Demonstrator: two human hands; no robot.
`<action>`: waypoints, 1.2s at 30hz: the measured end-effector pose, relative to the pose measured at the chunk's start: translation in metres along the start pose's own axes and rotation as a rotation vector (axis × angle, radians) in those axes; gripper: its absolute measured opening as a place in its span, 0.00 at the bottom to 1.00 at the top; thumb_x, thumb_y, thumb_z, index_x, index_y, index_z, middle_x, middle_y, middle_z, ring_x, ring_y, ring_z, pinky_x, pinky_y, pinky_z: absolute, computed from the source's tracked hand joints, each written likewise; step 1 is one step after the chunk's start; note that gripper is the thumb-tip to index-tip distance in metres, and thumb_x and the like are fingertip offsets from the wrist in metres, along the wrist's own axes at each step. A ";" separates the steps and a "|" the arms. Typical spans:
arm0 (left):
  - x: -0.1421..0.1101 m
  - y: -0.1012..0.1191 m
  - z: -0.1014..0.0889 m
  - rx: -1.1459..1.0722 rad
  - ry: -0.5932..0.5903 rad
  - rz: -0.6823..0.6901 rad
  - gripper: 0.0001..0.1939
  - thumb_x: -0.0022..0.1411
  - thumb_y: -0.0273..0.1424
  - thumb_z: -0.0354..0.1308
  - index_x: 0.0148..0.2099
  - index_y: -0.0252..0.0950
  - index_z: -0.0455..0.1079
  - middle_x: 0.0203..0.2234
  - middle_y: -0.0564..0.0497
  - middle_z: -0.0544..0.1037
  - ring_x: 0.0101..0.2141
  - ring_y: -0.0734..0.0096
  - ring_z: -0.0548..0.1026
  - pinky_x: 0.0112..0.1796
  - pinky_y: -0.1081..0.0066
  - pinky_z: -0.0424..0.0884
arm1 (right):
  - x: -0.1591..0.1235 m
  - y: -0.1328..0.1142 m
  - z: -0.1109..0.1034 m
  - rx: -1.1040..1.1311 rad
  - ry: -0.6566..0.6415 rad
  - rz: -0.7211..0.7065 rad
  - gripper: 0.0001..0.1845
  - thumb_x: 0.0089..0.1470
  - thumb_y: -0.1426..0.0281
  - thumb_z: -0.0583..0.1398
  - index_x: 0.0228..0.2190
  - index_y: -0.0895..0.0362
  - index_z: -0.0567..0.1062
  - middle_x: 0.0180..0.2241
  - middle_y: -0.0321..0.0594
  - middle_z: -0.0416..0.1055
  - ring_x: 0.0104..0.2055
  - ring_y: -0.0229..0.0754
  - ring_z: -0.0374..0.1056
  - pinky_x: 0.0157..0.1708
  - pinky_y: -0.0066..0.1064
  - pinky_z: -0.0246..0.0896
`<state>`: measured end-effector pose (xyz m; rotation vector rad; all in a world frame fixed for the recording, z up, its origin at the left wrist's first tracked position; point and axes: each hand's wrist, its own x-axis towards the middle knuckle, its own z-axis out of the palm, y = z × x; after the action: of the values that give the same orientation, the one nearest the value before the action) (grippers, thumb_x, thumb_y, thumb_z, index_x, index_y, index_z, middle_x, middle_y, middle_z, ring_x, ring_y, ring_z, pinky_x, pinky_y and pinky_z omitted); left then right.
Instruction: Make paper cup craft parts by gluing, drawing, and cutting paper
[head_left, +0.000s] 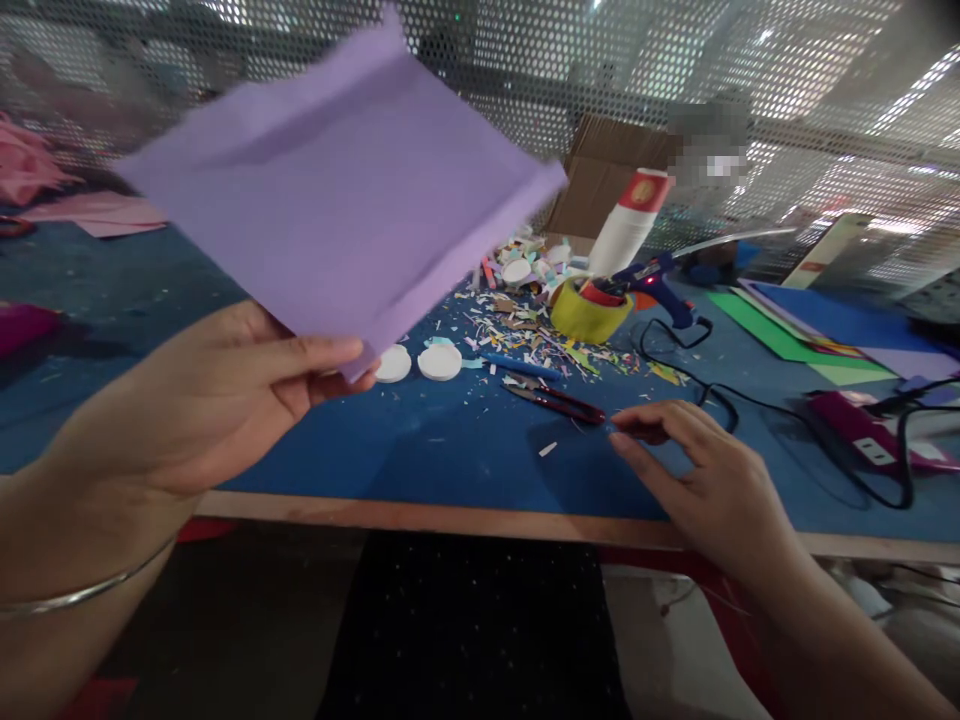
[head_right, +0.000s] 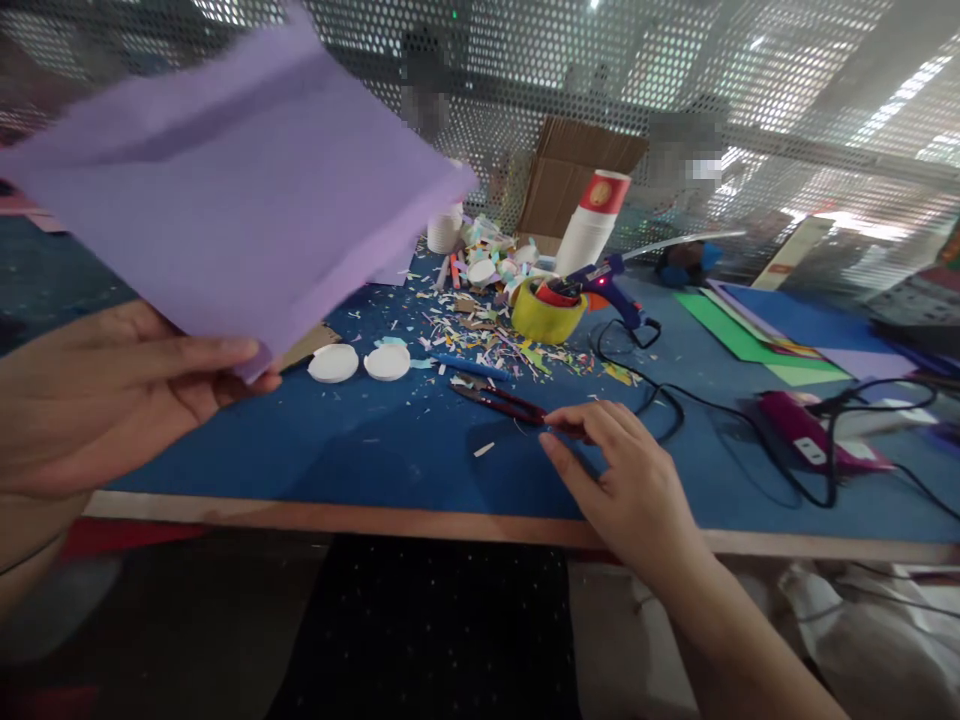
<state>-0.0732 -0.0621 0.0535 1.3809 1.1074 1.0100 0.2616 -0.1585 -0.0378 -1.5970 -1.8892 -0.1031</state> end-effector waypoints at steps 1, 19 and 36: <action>0.004 0.006 0.005 -0.057 0.011 0.027 0.03 0.63 0.21 0.58 0.40 0.29 0.70 0.32 0.53 0.75 0.32 0.80 0.72 0.34 0.75 0.74 | 0.003 0.002 0.001 -0.004 -0.038 -0.006 0.06 0.62 0.64 0.61 0.38 0.52 0.76 0.35 0.39 0.76 0.37 0.43 0.73 0.38 0.35 0.68; 0.094 0.004 0.056 -0.843 0.223 -0.107 0.15 0.54 0.10 0.62 0.25 0.33 0.69 0.22 0.52 0.74 0.24 0.81 0.70 0.26 0.82 0.67 | 0.090 -0.012 0.013 -0.111 -0.568 -0.098 0.07 0.63 0.67 0.58 0.37 0.55 0.76 0.36 0.42 0.76 0.40 0.47 0.71 0.40 0.38 0.64; 0.096 -0.015 0.061 -0.778 0.206 -0.045 0.12 0.46 0.12 0.65 0.25 0.33 0.74 0.21 0.54 0.77 0.26 0.77 0.71 0.30 0.73 0.68 | 0.093 -0.015 0.022 -0.164 -0.610 -0.208 0.10 0.61 0.67 0.57 0.38 0.58 0.77 0.36 0.44 0.75 0.39 0.49 0.73 0.38 0.40 0.66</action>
<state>0.0051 0.0193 0.0331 0.6320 0.7479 1.3773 0.2347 -0.0733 -0.0012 -1.6572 -2.5691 0.1648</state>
